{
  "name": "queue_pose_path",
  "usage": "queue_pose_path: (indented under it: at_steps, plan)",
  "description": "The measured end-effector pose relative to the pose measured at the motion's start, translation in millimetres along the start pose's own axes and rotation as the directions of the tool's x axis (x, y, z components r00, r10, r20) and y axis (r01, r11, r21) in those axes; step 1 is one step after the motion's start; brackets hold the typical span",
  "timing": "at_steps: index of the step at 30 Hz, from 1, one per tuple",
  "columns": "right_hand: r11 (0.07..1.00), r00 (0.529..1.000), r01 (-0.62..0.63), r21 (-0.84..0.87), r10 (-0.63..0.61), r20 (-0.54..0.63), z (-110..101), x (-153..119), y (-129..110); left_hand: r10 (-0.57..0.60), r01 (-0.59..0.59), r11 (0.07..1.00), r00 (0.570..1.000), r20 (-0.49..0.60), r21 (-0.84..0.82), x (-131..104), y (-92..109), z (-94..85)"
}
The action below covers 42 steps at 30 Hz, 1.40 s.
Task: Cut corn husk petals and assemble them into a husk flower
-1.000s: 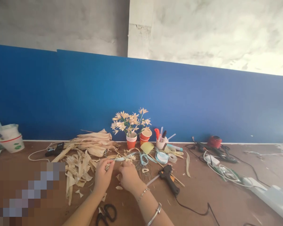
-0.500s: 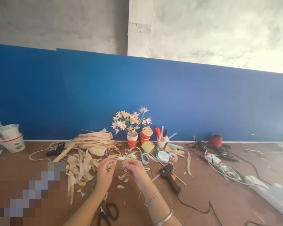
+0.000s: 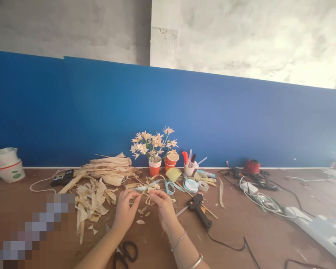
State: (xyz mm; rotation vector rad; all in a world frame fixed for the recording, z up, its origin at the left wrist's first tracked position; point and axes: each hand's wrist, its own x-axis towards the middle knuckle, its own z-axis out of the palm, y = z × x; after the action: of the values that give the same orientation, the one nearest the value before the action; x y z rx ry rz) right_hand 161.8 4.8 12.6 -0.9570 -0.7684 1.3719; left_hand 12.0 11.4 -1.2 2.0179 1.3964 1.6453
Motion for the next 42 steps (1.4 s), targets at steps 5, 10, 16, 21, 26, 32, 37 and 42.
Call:
queue_pose_path:
  at_steps: [5, 10, 16, 21, 26, 32, 37, 42]
  plan:
    - [0.980, 0.990, 0.141, -0.138, -0.143, -0.005, 0.7, -0.3, 5.8, 0.015, -0.015, 1.000, 1.000, 0.007, 0.004, -0.9, 3.1, -0.8]
    - [0.929, 0.966, 0.254, -0.270, -0.259, 0.019, 2.3, -0.9, 8.7, 0.041, -0.041, 0.999, 0.999, 0.019, -0.001, -0.9, 7.9, -1.8]
    - [0.883, 0.949, 0.308, -0.353, -0.311, 0.051, 1.8, -3.3, 4.3, 0.042, -0.042, 0.999, 0.998, 0.045, -0.011, -1.1, 11.1, 0.0]
    - [0.872, 0.945, 0.310, -0.378, -0.325, 0.026, 1.3, -1.0, 4.3, 0.040, -0.039, 0.999, 0.998, 0.058, -0.016, -1.8, 10.8, 0.6]
    - [0.887, 0.957, 0.277, -0.370, -0.288, 0.026, 1.2, -0.6, 6.2, 0.040, -0.039, 0.999, 0.997, 0.061, -0.022, -1.9, 10.6, 0.4]
    - [0.884, 0.956, 0.271, -0.382, -0.294, -0.004, 1.4, -1.3, 6.3, 0.030, -0.029, 0.999, 0.997, 0.069, -0.022, -1.9, 12.5, 0.2]
    - [0.888, 0.959, 0.252, -0.386, -0.282, -0.021, 2.1, -1.8, 5.9, 0.037, -0.037, 0.999, 0.997, 0.074, -0.014, -1.7, 13.0, -0.5]
    - [0.881, 0.955, 0.259, -0.397, -0.295, -0.031, 2.8, -1.5, 5.4, 0.042, -0.041, 0.999, 0.996, 0.077, -0.005, -2.4, 12.3, 0.0]
